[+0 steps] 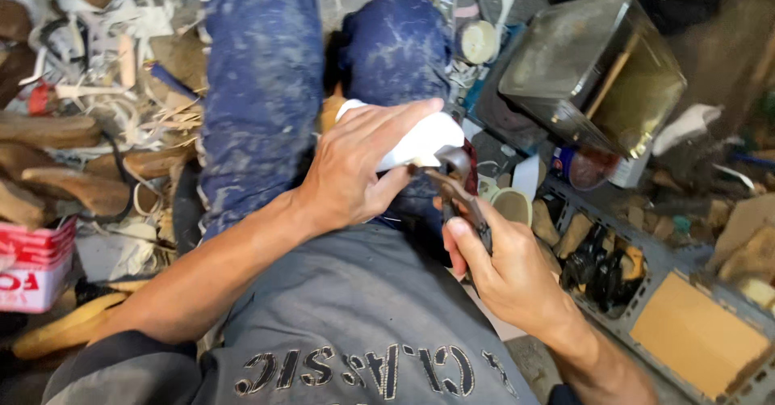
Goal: The person sits on the floor and uses pliers to trim and shape the sole of a white shoe. They repeatedly reposition the shoe and use the pliers to pull and adjust the material along the edge.
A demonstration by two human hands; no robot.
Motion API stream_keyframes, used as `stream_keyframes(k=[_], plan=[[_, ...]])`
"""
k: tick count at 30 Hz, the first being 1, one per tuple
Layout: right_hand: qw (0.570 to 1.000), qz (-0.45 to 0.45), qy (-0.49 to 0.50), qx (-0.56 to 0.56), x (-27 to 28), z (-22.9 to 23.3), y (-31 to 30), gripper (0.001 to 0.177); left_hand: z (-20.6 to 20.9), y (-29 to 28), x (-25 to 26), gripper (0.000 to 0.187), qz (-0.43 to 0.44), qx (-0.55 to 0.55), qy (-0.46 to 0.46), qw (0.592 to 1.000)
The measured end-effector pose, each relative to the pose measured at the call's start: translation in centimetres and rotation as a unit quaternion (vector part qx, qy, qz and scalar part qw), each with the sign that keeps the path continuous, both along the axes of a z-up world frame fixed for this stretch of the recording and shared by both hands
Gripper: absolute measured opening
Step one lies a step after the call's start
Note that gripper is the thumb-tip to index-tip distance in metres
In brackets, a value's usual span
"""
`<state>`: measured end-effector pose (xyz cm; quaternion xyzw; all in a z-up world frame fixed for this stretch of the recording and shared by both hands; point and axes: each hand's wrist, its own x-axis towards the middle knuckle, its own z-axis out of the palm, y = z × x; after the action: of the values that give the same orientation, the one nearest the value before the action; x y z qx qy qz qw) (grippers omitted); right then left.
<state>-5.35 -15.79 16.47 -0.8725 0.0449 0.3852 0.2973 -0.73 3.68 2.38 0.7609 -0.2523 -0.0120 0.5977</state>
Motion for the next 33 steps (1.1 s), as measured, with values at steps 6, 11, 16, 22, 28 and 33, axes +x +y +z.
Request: stream_keyframes(k=[6, 11, 16, 22, 28, 33], plan=[[0.994, 0.007, -0.106, 0.036, 0.8, -2.2, 1.1, 0.029, -0.9, 0.6, 1.4, 0.064, 0.000, -0.035, 0.051, 0.998], [0.989, -0.004, -0.150, 0.013, 1.1, -3.3, 1.6, 0.026, -1.3, 0.5, 1.9, 0.069, 0.001, -0.050, 0.069, 0.996], [0.983, -0.017, -0.180, 0.018, 0.3, -4.7, 1.6, 0.023, -2.1, 0.3, 1.5, 0.072, 0.017, -0.061, 0.064, 0.996], [0.939, 0.072, -0.333, 0.038, -4.7, -6.5, -0.2, 0.024, 1.6, 1.9, 0.4, 0.049, -0.003, -0.110, -0.059, 0.992], [0.893, 0.184, -0.407, 0.060, -8.7, -11.8, -3.9, 0.041, 0.0, 2.2, -3.7, 0.054, 0.031, -0.103, -0.064, 0.992], [0.884, 0.229, -0.407, 0.026, -9.2, -12.4, -5.3, 0.033, -0.2, 2.2, -4.7, 0.081, 0.039, -0.120, -0.052, 0.991]])
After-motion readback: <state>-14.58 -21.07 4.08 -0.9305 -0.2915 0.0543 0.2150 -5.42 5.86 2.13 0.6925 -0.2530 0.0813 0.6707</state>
